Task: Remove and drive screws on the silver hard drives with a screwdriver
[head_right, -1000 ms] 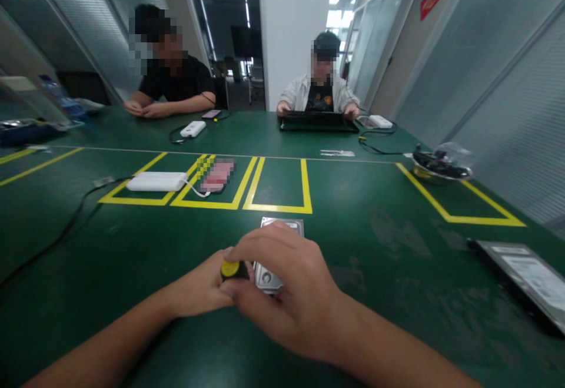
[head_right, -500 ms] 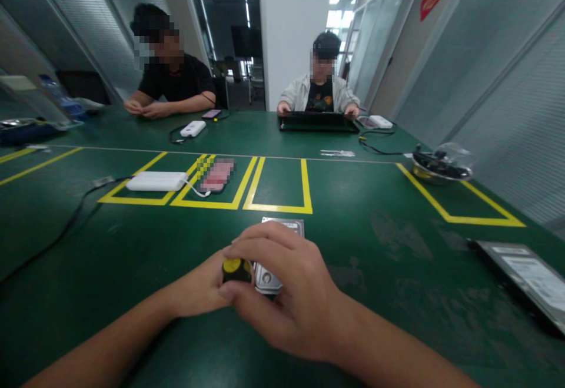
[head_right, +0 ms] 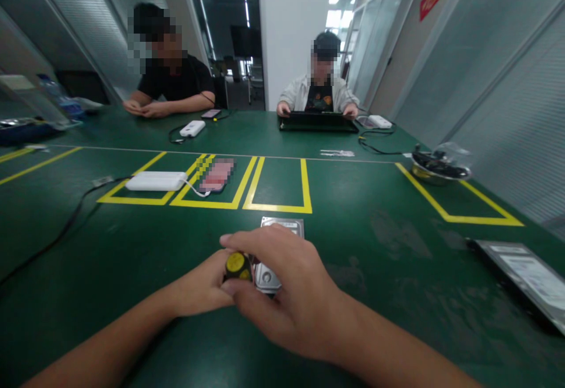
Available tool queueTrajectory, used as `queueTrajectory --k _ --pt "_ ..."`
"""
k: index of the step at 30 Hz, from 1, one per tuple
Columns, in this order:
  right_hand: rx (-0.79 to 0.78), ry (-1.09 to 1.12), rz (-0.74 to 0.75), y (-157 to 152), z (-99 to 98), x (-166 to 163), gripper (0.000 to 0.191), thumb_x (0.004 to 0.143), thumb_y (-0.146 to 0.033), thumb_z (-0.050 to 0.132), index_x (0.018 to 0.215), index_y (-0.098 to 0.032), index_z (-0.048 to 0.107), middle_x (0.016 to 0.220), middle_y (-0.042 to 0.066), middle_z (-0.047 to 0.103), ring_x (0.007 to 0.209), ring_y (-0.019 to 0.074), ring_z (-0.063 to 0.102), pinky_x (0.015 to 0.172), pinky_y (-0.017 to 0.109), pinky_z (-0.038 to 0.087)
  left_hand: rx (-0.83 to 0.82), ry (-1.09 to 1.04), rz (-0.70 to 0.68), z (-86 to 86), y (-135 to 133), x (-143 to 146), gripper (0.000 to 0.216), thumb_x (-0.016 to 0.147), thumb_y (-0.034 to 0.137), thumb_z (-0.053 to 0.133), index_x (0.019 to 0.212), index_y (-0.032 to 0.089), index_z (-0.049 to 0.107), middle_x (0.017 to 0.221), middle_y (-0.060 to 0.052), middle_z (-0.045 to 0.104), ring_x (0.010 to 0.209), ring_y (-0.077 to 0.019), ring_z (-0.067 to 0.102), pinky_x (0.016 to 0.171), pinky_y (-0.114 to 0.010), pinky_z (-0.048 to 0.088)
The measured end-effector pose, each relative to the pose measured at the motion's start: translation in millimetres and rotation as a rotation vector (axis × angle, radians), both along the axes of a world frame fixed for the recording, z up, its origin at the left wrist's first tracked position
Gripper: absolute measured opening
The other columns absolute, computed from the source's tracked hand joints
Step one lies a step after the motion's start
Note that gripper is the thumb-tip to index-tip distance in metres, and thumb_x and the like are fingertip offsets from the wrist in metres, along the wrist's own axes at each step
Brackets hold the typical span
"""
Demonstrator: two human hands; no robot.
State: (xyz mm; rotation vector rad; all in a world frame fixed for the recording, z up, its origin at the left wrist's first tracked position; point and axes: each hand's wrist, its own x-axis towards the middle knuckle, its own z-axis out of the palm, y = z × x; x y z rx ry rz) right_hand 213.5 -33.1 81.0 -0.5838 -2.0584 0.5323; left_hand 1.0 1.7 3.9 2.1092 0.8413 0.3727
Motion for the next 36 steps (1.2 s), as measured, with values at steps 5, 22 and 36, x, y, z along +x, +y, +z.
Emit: queueTrajectory --k 5,22,36 --pt "-0.099 -0.023 -0.010 -0.7 -1.2 -2.0 0.029 0.087 -0.018 0.067 0.115 -0.016 0.061 0.101 0.002 0.065 0.090 0.0128 0.060 0.081 0.026 0.048 0.012 0.010 0.001 1.4 -0.3 0.1 0.019 0.083 0.033 0.066 0.096 0.020 0.063 0.082 0.000 0.060 0.080 -0.0183 0.055 0.079 -0.031 0.043" --pt "0.036 -0.079 -0.742 -18.6 41.7 86.0 0.029 0.089 -0.041 0.068 0.110 -0.022 0.064 0.098 0.005 0.069 0.068 0.0163 0.067 0.052 0.024 0.054 0.085 0.049 0.020 -0.4 -3.4 -2.2 0.016 0.080 0.028 0.072 0.088 0.018 0.062 0.074 0.005 0.051 0.074 -0.0138 0.052 0.078 -0.028 0.035" --pt "0.374 -0.844 -0.638 -5.5 -81.6 136.1 0.038 0.094 -0.008 0.037 0.113 -0.009 0.070 0.130 0.017 0.058 0.110 0.0274 0.064 0.092 0.041 0.059 0.092 0.066 0.012 0.2 -4.6 -0.1 0.019 0.078 0.028 0.073 0.085 0.019 0.059 0.076 0.005 0.053 0.075 -0.0145 0.051 0.077 -0.028 0.033"
